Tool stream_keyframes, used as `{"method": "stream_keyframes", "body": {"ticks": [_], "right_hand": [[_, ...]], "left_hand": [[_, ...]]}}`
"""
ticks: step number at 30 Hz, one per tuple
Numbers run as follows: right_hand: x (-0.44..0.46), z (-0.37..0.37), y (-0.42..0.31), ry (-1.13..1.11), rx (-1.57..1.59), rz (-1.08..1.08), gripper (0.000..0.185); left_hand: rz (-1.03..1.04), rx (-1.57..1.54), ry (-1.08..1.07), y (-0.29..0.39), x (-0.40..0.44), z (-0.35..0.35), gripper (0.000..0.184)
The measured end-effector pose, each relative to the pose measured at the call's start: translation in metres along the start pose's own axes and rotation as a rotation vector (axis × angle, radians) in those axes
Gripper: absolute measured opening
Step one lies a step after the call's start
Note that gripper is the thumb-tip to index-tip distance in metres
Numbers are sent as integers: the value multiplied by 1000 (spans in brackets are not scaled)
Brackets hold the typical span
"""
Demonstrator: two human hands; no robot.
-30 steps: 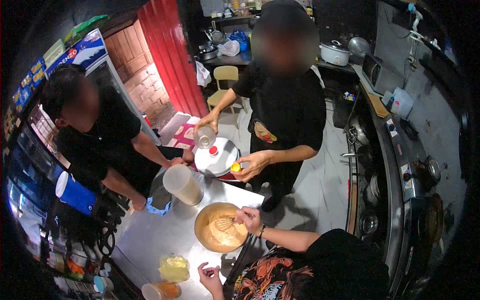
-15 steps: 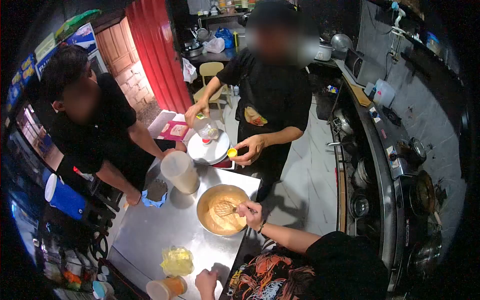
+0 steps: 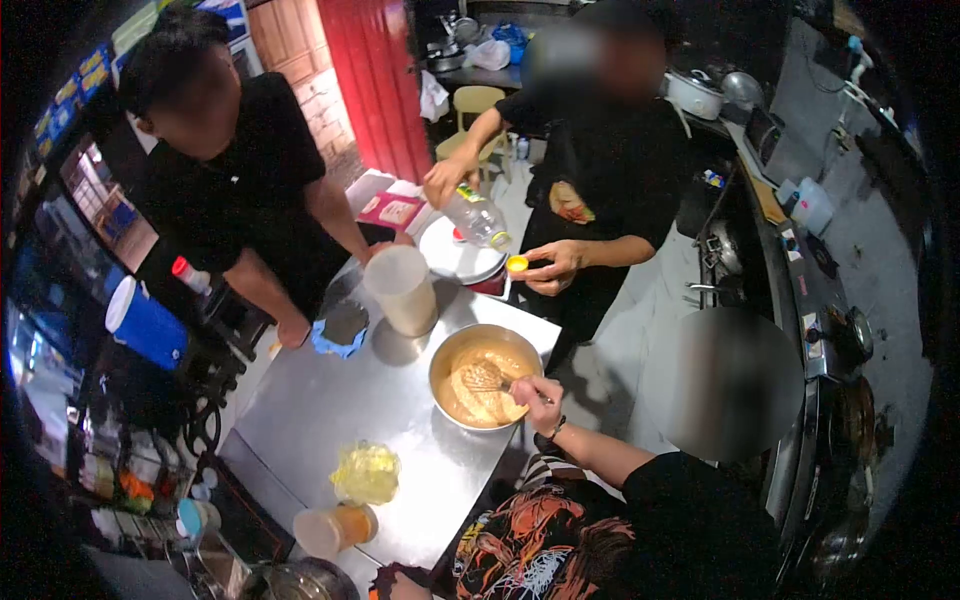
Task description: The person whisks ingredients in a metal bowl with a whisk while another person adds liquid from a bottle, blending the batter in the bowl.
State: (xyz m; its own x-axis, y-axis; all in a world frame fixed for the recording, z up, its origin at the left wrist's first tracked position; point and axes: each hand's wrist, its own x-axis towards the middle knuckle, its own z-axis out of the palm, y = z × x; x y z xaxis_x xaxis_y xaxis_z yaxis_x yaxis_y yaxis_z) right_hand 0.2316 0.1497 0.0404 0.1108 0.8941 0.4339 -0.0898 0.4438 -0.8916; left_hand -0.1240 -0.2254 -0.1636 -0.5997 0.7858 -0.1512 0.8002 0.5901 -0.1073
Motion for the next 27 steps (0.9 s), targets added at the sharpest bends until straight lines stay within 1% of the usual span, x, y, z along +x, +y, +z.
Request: {"method": "stream_keyframes", "body": {"ticks": [1, 2, 4, 5, 8, 9, 11, 12, 14, 15, 16, 17, 18, 20, 24, 26, 27], "right_hand": [[2, 2, -4, 5, -4, -22, 29], [2, 2, -4, -5, 0, -14, 29], [2, 1, -2, -1, -8, -34, 29], [2, 1, 3, -6, 56, -81, 29], [0, 0, 1, -5, 50, -67, 30], [0, 0, 2, -1, 53, -66, 30], [-1, 0, 4, 0, 58, -74, 30], [-1, 1, 2, 5, 57, -70, 30], [-1, 1, 0, 6, 61, -61, 30], [-1, 1, 0, 8, 60, -56, 30], [-1, 1, 1, 2, 70, -74, 30], [-1, 1, 1, -3, 80, -93, 30], [-1, 1, 1, -4, 80, -89, 30], [-2, 1, 1, -7, 86, -105, 32], [-2, 1, 2, -5, 125, -116, 31], [-2, 0, 4, 30, 34, -111, 30], [-2, 0, 5, 30, 36, -111, 30]], "left_hand": [[170, 141, 363, 43, -28, -92, 18], [160, 144, 354, 40, -33, -90, 18], [9, -96, 227, 35, -31, -84, 23], [7, -92, 225, 29, -28, -80, 23], [24, -216, -134, 14, -16, -71, 32], [25, -211, -132, 20, -15, -88, 32], [-31, -98, -183, 35, -13, -122, 34], [-28, -93, -185, 35, -11, -127, 34], [56, -253, -172, 34, -12, -132, 36], [57, -250, -177, 33, -9, -123, 36], [-12, -129, -191, 33, -2, -108, 36], [-82, -8, -205, 38, 1, -110, 39], [-83, -6, -209, 38, 1, -114, 39], [-129, -87, -289, 41, 4, -127, 44], [-149, -85, -269, 49, 4, -142, 45], [-116, -109, -279, 54, 3, -157, 14], [-117, -108, -277, 51, 3, -152, 14]]}}
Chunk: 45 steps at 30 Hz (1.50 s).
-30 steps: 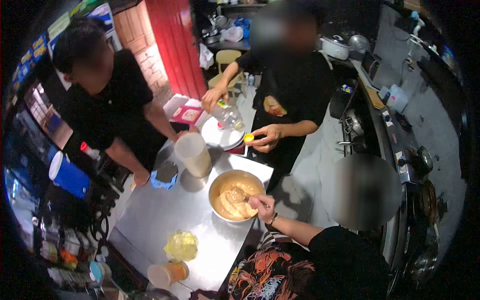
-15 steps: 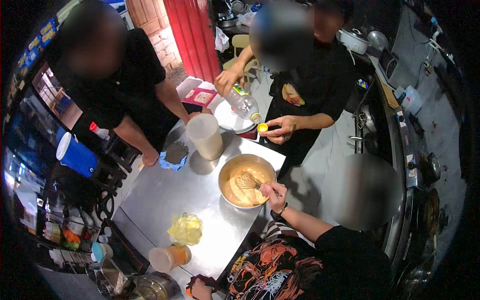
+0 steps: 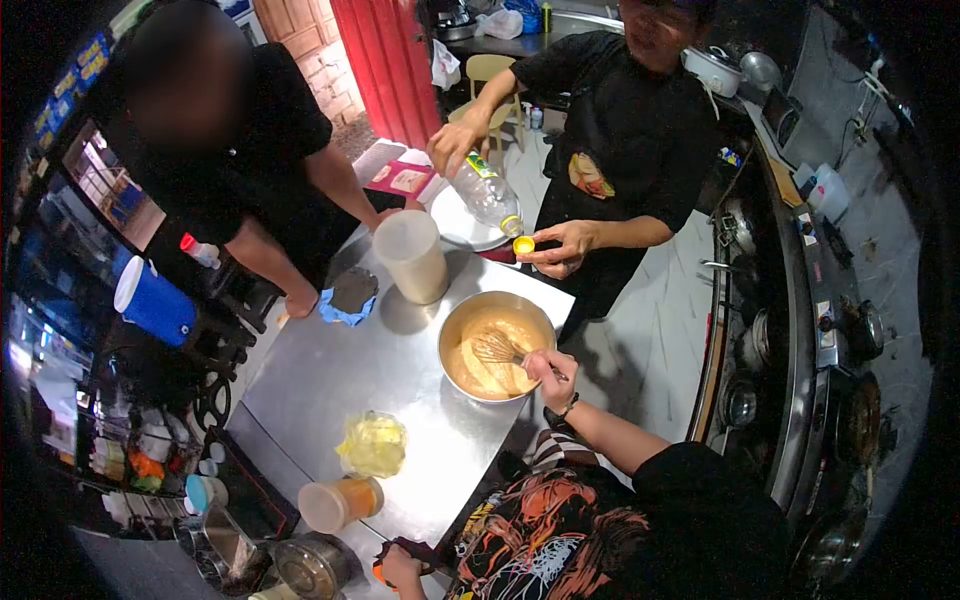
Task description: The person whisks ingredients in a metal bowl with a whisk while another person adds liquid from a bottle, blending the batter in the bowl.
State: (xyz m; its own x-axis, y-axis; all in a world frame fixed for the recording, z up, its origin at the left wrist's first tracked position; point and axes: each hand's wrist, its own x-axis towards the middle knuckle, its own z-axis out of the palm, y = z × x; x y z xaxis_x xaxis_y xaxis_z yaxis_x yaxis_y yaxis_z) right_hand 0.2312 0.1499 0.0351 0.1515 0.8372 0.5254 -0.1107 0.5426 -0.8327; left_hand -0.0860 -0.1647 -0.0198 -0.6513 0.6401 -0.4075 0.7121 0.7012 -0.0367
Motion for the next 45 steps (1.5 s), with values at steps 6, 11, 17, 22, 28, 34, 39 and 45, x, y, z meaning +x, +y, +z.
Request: {"method": "stream_keyframes", "body": {"ticks": [6, 11, 17, 22, 28, 34, 39, 45], "right_hand": [[0, -1, -3, -25, -53, 62, 31], [-3, -1, 3, -9, -33, 9, 26], [-3, 0, 0, -17, -18, 20, 26], [-4, 2, -2, -25, -15, 6, 26], [-5, 2, -4, -37, 2, -1, 25], [-5, 2, -4, -38, -8, 3, 25], [-6, 3, -6, -32, -28, 18, 25], [-7, 2, -3, -39, 21, -15, 25]], "left_hand": [[35, -4, 84, -13, 12, 25, 7], [-21, 50, 6, -7, 11, 17, 37], [31, -26, 29, -4, 4, 6, 7], [32, -45, 48, -4, 2, 4, 8], [-54, 34, 11, -15, 17, 28, 40], [-37, -41, 10, -13, 11, 18, 36], [-41, -112, 63, -19, 10, 25, 33], [-57, -107, 1, -14, 8, 15, 35]]}}
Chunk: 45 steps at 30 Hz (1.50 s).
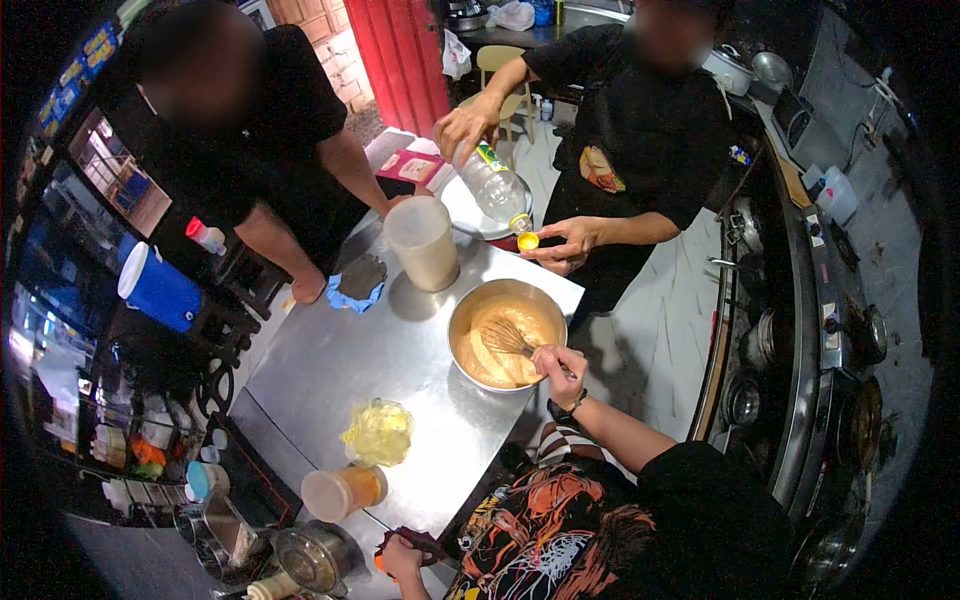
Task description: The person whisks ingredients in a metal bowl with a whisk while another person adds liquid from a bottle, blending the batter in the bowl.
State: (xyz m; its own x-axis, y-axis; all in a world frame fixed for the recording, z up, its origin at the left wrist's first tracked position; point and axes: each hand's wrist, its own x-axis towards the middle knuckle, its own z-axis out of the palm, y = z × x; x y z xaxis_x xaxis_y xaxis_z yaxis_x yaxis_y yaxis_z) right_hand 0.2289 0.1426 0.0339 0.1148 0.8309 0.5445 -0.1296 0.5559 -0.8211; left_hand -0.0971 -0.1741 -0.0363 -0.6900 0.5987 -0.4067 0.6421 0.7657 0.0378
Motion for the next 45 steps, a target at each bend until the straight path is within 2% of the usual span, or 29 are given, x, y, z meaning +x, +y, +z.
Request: {"method": "stream_keyframes", "body": {"ticks": [9, 12, 15, 17, 33, 35, 45], "right_hand": [[-2, -1, -2, -7, -41, 39, 26], [-2, -1, 1, 5, -20, 8, 26], [-1, -1, -2, -10, -18, 30, 26], [-1, 1, -5, -9, -26, 45, 29], [1, -1, -3, -18, -8, 5, 25], [1, 0, -6, -25, -31, 59, 30], [3, 0, -8, -45, -19, 73, 31]], "left_hand": [[32, 45, 24, 0, -1, -2, 41], [-31, 60, -48, -3, 5, 2, 47], [13, 63, 11, -8, 8, 9, 52], [-4, 41, -40, -6, 6, 4, 53], [1, 14, -66, 3, 1, -9, 55], [10, -9, -57, 7, -3, -14, 51], [25, 4, -43, -4, 5, 1, 47]]}}
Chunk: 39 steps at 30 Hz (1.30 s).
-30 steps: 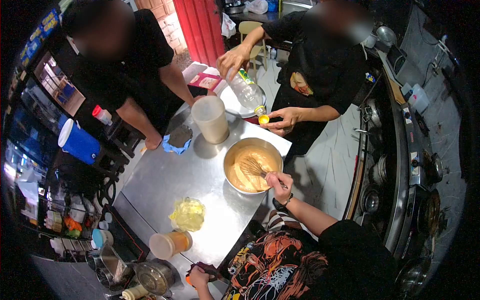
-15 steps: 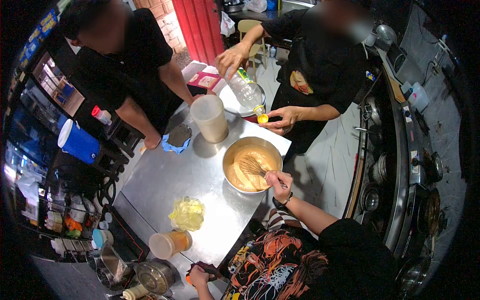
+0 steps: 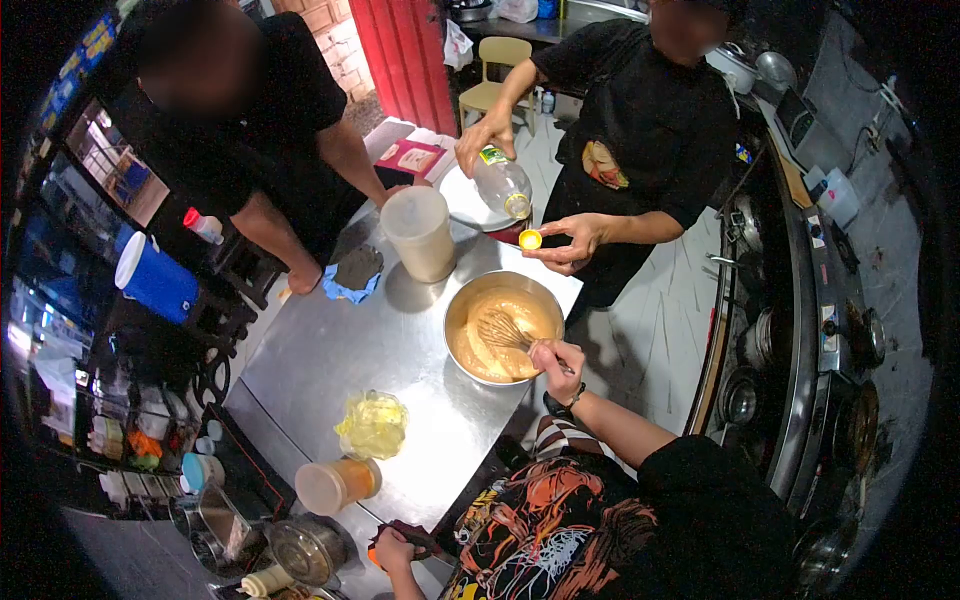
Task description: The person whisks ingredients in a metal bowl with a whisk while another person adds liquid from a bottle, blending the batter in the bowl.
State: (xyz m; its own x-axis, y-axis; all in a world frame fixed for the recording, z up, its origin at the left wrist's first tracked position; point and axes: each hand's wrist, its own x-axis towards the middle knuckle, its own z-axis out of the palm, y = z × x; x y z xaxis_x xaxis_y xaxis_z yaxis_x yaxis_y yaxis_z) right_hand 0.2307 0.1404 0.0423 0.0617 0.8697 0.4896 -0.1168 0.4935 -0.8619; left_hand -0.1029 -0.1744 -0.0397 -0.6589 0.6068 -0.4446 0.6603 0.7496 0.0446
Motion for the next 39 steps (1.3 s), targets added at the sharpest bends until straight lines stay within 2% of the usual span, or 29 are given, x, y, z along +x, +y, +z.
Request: {"method": "stream_keyframes", "body": {"ticks": [2, 5, 11, 12, 16, 18, 22, 27, 30, 37, 39], "right_hand": [[0, 0, -1, 5, -21, -17, 30], [1, 0, -2, 7, -22, -32, 29], [-5, -1, 3, 21, -24, 55, 27], [-6, -4, 11, 2, 43, 22, 19], [-7, -2, 12, 15, 43, 12, 20], [-5, -3, 15, -29, 128, -66, 21], [-10, -8, 24, -49, 145, 32, 23], [-4, -5, 11, -57, 54, -74, 25], [-2, -3, 10, -22, 60, -120, 27], [-1, -1, 7, 16, 130, -94, 25], [0, -6, 11, -88, 106, -166, 21]], "left_hand": [[11, -3, 82, -1, 0, 5, 46], [-31, -16, -13, 2, -2, -4, 45], [-3, -14, -4, 2, -2, -5, 48], [5, -27, -5, 1, -3, -5, 48], [7, -35, -7, -2, -2, -2, 47], [10, -52, -1, -3, -3, -1, 46], [7, -75, 7, 2, -6, -6, 42], [20, -59, 41, 0, -6, -3, 44], [-5, -73, -19, 5, -7, -10, 46], [10, -77, -22, 2, -4, -8, 48], [16, -71, -26, 2, -5, -9, 48]]}}
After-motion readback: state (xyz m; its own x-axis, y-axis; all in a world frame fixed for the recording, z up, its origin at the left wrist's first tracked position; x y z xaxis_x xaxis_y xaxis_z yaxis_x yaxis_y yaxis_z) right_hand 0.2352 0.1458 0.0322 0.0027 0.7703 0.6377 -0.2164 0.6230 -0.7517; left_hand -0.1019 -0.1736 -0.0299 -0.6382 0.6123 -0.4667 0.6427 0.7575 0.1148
